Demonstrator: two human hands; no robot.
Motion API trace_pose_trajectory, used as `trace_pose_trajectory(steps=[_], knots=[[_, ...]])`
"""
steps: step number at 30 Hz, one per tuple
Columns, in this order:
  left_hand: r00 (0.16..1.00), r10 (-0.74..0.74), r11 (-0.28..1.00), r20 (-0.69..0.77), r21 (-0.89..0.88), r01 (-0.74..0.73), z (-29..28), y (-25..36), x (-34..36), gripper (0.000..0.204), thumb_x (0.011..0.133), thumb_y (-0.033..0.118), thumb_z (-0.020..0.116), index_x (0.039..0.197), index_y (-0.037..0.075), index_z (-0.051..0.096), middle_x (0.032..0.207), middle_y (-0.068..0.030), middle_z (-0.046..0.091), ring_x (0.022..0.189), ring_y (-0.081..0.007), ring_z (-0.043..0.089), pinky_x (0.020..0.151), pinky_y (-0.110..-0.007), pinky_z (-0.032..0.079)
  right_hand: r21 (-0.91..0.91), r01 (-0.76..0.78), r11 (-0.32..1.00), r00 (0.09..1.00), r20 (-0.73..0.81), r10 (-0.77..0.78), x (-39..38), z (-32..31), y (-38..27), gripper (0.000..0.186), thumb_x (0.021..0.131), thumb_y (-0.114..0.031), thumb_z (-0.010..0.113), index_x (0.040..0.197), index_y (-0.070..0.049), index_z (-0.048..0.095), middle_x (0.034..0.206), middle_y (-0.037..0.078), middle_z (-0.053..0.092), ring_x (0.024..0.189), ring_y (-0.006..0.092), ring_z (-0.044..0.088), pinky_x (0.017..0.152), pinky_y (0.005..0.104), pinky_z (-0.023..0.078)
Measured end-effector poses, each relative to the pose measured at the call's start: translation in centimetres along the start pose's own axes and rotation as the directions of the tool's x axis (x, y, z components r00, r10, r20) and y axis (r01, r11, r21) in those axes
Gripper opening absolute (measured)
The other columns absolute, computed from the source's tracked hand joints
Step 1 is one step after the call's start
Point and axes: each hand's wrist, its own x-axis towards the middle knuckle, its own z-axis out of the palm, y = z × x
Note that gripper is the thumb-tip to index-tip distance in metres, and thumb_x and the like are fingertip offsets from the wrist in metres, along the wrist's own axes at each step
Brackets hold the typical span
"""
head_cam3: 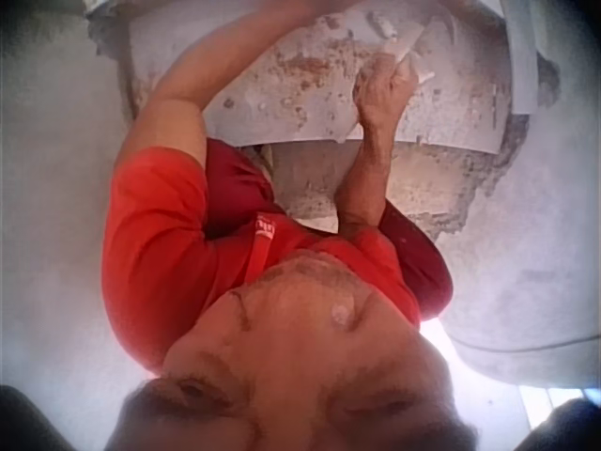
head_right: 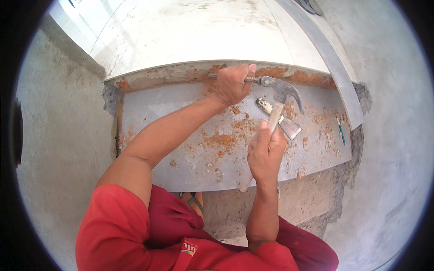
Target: The person uses a hammer and a chisel to remove debris and old adhesive from a concrete step, sweeps the area by hand, and then positions a large tile against the riser to check the fit.
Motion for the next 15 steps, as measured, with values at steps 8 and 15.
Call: trace_pose_trajectory(steps=[8,15], knots=[[0.996,-0.048,0.999,0.079,0.02,0.047,0.7,-0.3,-0.9,0.039,0.107,0.024,0.056,0.072,0.008,0.058,0.058,-0.0119,0.059,0.049,-0.0288,0.06,0.051,-0.041,0.05,-0.008,-0.12,0.993,0.992,0.041,0.12,0.7,0.0,-0.7,0.032,0.114,-0.028,0.047,0.087,-0.011,0.046,0.059,-0.006,0.042,0.044,0.0029,0.038,0.038,0.0224,0.033],[0.982,0.021,0.996,0.188,-0.087,-0.004,1.1,1.1,-1.7,0.047,0.108,0.028,0.055,0.066,0.007,0.054,0.055,-0.0109,0.053,0.049,-0.0297,0.053,0.049,-0.042,0.044,0.237,0.101,0.966,0.941,-0.338,-0.016,-2.2,-0.3,-2.9,0.039,0.115,-0.035,0.043,0.084,-0.012,0.04,0.057,-0.003,0.037,0.04,0.0049,0.034,0.032,0.0238,0.028]])
